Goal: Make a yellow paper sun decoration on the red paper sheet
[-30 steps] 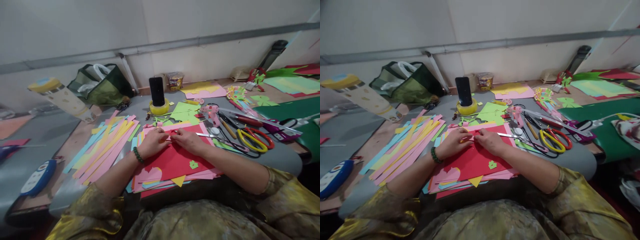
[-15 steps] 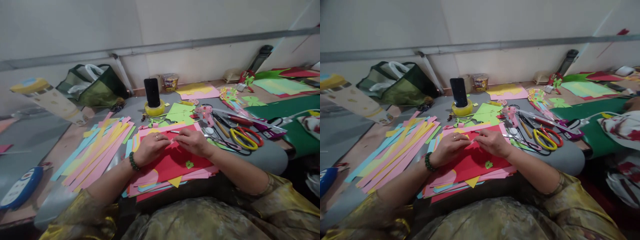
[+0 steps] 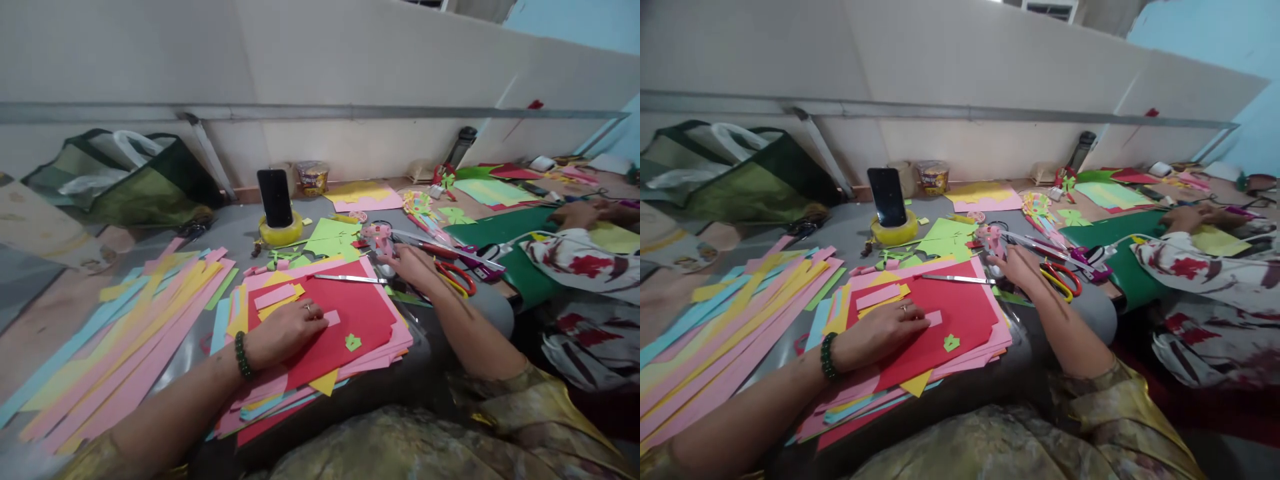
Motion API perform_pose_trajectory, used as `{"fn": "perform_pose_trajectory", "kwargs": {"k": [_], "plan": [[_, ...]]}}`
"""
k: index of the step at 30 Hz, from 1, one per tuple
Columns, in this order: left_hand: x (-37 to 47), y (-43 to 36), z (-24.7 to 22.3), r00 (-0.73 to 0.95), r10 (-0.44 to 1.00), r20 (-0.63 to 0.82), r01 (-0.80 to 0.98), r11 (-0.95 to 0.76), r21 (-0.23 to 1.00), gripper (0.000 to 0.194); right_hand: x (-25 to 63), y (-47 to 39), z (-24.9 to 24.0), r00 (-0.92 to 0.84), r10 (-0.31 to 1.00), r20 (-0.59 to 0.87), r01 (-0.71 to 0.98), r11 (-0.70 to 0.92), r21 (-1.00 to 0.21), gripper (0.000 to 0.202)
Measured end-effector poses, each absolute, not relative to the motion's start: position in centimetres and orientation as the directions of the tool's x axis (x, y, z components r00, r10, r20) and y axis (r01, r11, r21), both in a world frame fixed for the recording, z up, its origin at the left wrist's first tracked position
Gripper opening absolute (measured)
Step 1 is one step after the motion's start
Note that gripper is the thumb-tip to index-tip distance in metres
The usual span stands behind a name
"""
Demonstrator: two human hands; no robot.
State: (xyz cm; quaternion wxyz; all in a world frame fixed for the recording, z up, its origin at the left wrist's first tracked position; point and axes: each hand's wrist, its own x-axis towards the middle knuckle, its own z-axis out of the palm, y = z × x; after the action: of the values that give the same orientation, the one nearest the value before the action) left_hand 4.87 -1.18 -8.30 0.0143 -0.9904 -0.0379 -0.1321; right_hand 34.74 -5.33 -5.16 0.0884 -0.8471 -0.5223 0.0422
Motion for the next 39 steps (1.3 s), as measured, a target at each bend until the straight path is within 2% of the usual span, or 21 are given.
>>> {"fn": "perform_pose_trajectory", "kwargs": {"k": [2, 5, 11, 16, 20, 22, 24, 28, 30, 33, 36, 39], "plan": [[4.8, -1.2, -8.3, 0.967, 0.083, 0.24, 0.091, -0.996, -0.024, 0.033, 35.1, -4.4, -5.8, 0.431, 0.902, 0.019, 0.864, -0.406, -0.297, 0.021], [4.8, -1.3, -8.3, 0.969, 0.085, 0.232, 0.095, -0.995, -0.033, 0.031, 35.5, -3.5, -6.5, 0.44, 0.895, 0.077, 0.84, -0.379, -0.389, 0.018], [4.7, -1.3, -8.3, 0.97, 0.089, 0.228, 0.104, -0.993, -0.055, 0.032, 36.9, -3.8, -6.6, 0.539, 0.785, 0.306, 0.74, -0.267, -0.618, 0.009], [4.7, -1.4, -7.9, 0.975, 0.058, 0.215, 0.075, -0.995, -0.071, 0.031, 37.5, -6.3, -5.0, 0.587, 0.709, 0.391, 0.645, -0.118, -0.755, 0.022], [4.7, -1.5, -7.8, 0.979, 0.067, 0.19, 0.08, -0.995, -0.06, 0.03, 35.8, -9.3, -2.6, 0.54, 0.769, 0.343, 0.537, -0.001, -0.843, 0.031], [4.7, -1.4, -7.8, 0.979, 0.059, 0.193, 0.07, -0.996, -0.052, 0.029, 34.3, -10.8, -1.4, 0.412, 0.871, 0.269, 0.554, -0.005, -0.832, 0.032], [4.7, -1.4, -7.9, 0.978, 0.051, 0.204, 0.062, -0.997, -0.045, 0.028, 32.9, -12.0, -0.9, 0.201, 0.963, 0.18, 0.61, 0.021, -0.792, 0.032], [4.7, -1.4, -7.9, 0.977, 0.055, 0.207, 0.067, -0.997, -0.049, 0.031, 30.9, -13.2, -1.8, -0.098, 0.995, -0.001, 0.723, 0.07, -0.687, 0.041], [4.7, -1.4, -7.9, 0.982, 0.067, 0.175, 0.076, -0.996, -0.045, 0.032, 30.5, -13.2, -2.6, -0.159, 0.985, -0.07, 0.78, 0.082, -0.621, 0.052], [4.7, -1.4, -8.0, 0.988, 0.082, 0.128, 0.087, -0.996, -0.036, 0.03, 30.2, -13.0, -3.3, -0.194, 0.979, -0.069, 0.819, 0.123, -0.561, 0.062], [4.7, -1.4, -8.0, 0.986, 0.08, 0.145, 0.083, -0.996, -0.014, 0.03, 30.2, -13.0, -3.2, -0.176, 0.981, -0.082, 0.828, 0.102, -0.551, 0.061], [4.6, -1.6, -7.6, 0.977, 0.114, 0.181, 0.1, -0.991, 0.086, 0.027, 30.6, -13.3, -3.1, -0.148, 0.981, -0.126, 0.816, 0.049, -0.577, 0.055]]}}
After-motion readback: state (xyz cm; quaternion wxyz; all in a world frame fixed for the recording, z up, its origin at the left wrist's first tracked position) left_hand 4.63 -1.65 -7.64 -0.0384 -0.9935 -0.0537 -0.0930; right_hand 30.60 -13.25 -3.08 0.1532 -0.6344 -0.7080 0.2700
